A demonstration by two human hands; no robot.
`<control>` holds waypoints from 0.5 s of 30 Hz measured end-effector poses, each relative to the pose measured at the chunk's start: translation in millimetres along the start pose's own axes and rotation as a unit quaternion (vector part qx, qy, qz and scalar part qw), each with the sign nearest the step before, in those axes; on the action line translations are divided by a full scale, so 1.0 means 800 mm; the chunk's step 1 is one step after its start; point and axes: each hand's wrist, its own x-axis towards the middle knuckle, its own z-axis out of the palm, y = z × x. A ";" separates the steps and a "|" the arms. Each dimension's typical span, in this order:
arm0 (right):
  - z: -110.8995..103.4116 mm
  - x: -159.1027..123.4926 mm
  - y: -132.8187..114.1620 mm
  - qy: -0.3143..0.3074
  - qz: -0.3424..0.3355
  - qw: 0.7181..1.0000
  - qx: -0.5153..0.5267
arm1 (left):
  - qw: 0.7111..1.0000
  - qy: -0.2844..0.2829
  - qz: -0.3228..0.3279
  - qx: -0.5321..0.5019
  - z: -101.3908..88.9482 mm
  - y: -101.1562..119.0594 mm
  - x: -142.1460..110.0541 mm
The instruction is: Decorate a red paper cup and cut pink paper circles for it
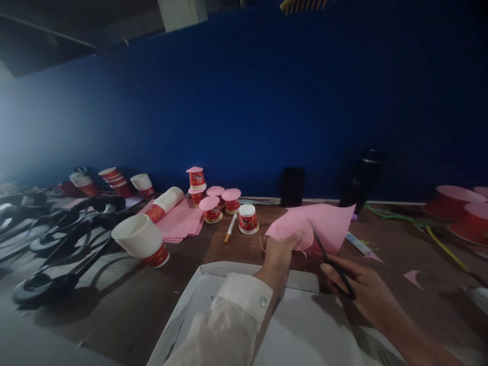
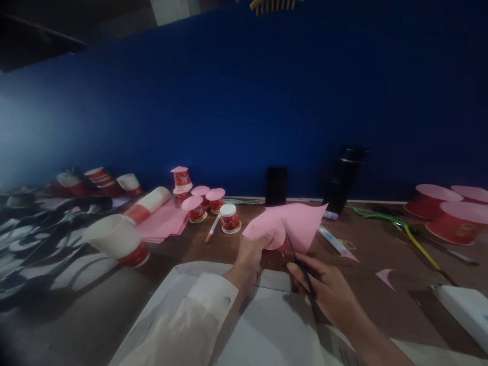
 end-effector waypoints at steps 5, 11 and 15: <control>-0.001 0.001 0.002 -0.008 -0.001 1.000 0.018 | 0.999 -0.016 0.034 0.001 -0.003 -0.004 0.006; -0.001 0.000 0.000 -0.006 -0.001 1.000 0.009 | 1.000 -0.006 0.026 0.007 -0.005 -0.004 0.007; 0.001 -0.003 -0.004 -0.007 0.002 1.000 0.019 | 1.000 0.001 0.029 -0.002 -0.003 -0.003 0.006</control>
